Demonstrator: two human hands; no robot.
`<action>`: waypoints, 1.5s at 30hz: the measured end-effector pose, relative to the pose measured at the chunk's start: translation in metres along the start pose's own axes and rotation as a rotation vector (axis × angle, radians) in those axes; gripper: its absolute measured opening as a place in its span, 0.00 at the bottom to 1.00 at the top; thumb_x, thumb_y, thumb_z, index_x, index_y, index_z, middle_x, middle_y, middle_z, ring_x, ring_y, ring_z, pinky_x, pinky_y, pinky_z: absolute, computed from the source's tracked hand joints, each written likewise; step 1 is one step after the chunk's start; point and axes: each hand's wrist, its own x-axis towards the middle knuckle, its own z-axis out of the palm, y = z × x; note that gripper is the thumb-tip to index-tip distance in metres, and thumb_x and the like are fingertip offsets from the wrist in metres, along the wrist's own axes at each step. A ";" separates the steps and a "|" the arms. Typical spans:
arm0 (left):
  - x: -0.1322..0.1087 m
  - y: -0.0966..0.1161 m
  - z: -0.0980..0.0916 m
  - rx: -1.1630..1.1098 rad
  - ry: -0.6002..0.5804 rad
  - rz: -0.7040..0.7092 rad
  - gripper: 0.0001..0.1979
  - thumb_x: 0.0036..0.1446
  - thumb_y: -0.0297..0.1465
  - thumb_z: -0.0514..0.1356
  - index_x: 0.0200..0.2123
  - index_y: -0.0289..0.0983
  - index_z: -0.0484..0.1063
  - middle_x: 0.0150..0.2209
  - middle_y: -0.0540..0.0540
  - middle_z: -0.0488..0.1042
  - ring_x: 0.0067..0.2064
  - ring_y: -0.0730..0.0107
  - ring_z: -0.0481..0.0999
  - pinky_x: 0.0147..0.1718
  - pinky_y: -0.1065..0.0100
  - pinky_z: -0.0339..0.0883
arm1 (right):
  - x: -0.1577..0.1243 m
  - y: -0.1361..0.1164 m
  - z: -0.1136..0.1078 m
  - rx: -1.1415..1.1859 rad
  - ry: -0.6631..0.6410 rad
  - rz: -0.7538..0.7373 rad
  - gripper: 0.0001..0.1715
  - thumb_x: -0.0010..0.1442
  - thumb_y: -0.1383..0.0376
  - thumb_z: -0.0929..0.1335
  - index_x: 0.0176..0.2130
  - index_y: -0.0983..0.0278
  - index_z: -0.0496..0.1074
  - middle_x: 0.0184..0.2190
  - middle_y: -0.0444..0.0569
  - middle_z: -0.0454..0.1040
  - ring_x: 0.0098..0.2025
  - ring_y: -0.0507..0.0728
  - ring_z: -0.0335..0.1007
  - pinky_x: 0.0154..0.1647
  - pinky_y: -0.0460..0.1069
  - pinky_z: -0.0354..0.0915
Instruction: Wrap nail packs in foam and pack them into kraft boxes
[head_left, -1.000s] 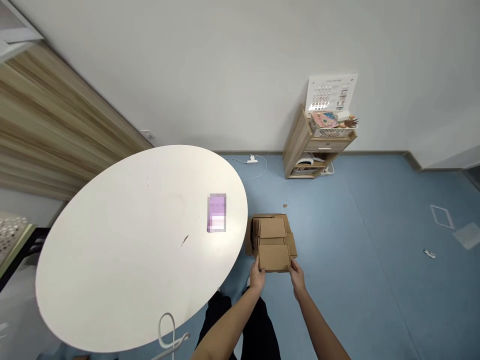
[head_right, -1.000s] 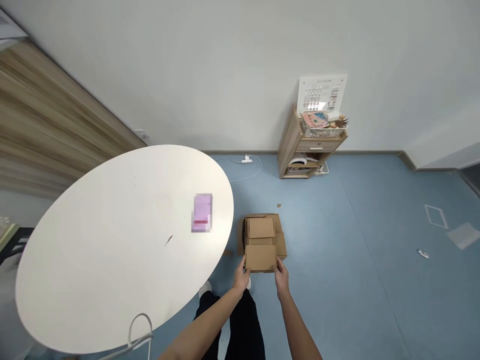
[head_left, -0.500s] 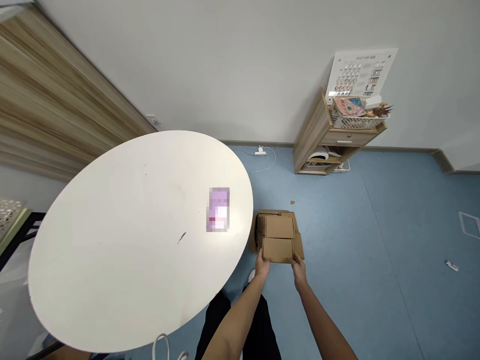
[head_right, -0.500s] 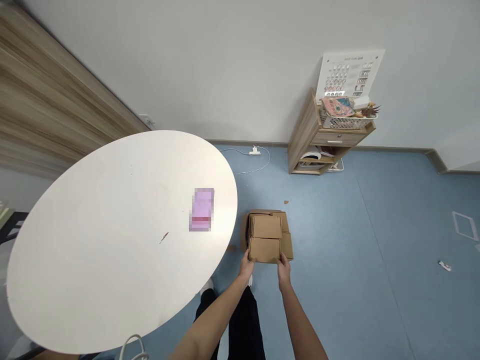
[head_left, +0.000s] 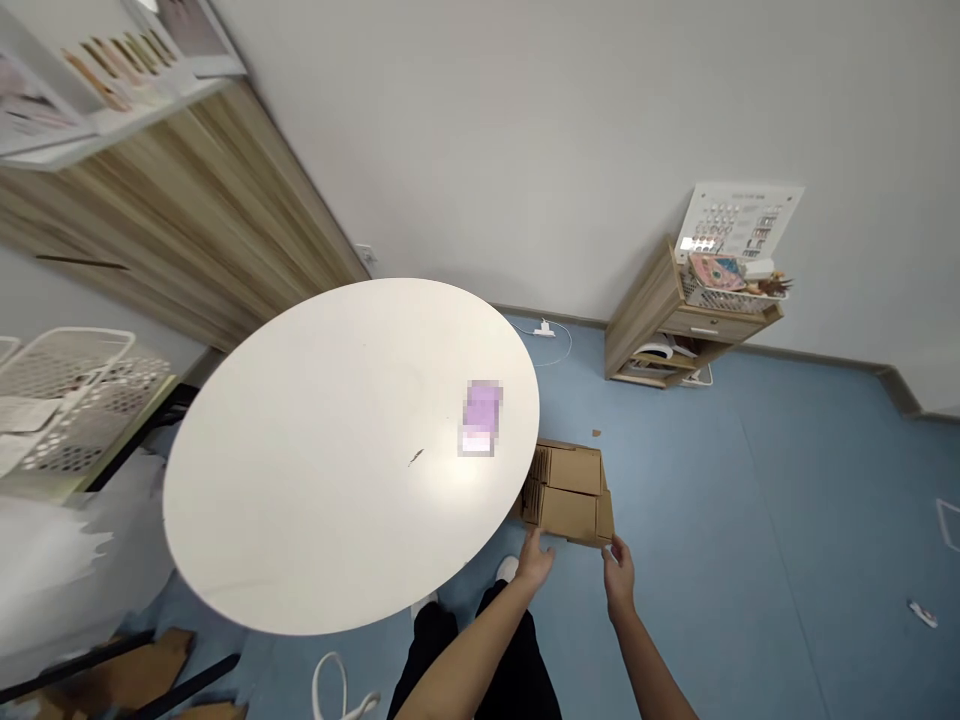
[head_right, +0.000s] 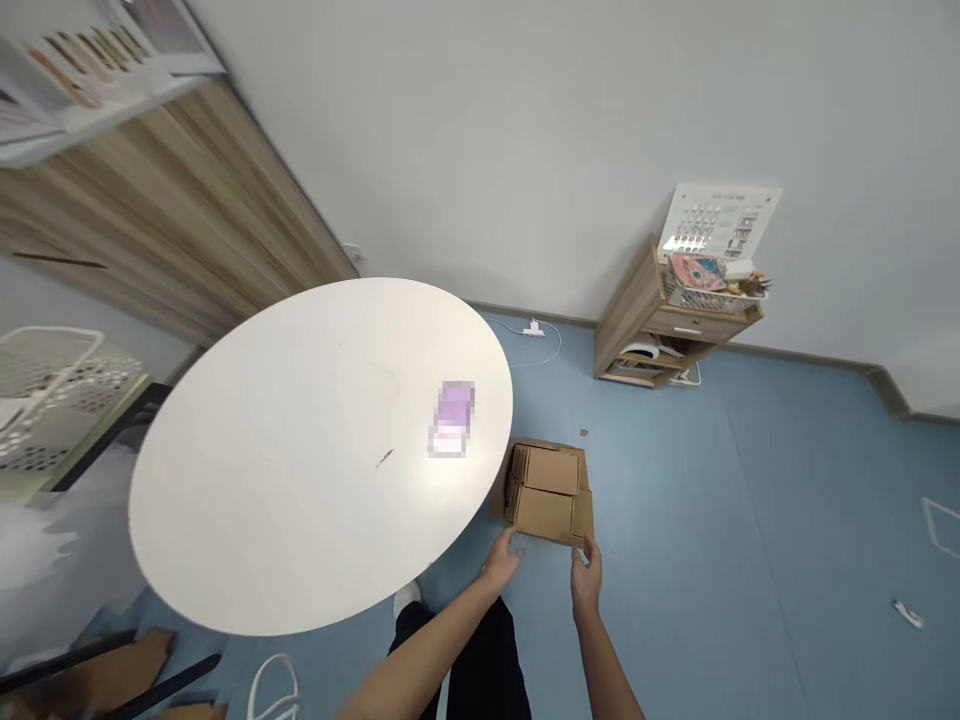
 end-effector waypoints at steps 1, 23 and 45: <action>-0.010 0.005 -0.007 0.007 -0.066 0.025 0.26 0.50 0.28 0.61 0.55 0.34 0.69 0.58 0.37 0.70 0.60 0.55 0.67 0.60 0.60 0.58 | -0.003 -0.007 -0.001 0.006 -0.008 -0.024 0.39 0.43 0.46 0.67 0.50 0.64 0.71 0.53 0.57 0.74 0.56 0.67 0.69 0.55 0.57 0.66; -0.339 -0.210 -0.402 -0.571 0.335 0.207 0.21 0.54 0.45 0.61 0.44 0.37 0.77 0.44 0.40 0.79 0.48 0.56 0.76 0.49 0.59 0.67 | -0.363 -0.165 0.236 -0.129 -0.728 -0.604 0.24 0.53 0.53 0.66 0.46 0.62 0.72 0.50 0.55 0.74 0.47 0.62 0.73 0.45 0.53 0.69; -0.299 -0.250 -0.667 -0.708 0.642 0.162 0.23 0.52 0.47 0.60 0.45 0.38 0.74 0.45 0.39 0.78 0.49 0.55 0.76 0.49 0.60 0.67 | -0.497 -0.242 0.488 -0.224 -0.983 -0.713 0.20 0.52 0.54 0.67 0.42 0.60 0.75 0.46 0.53 0.77 0.41 0.61 0.75 0.42 0.54 0.70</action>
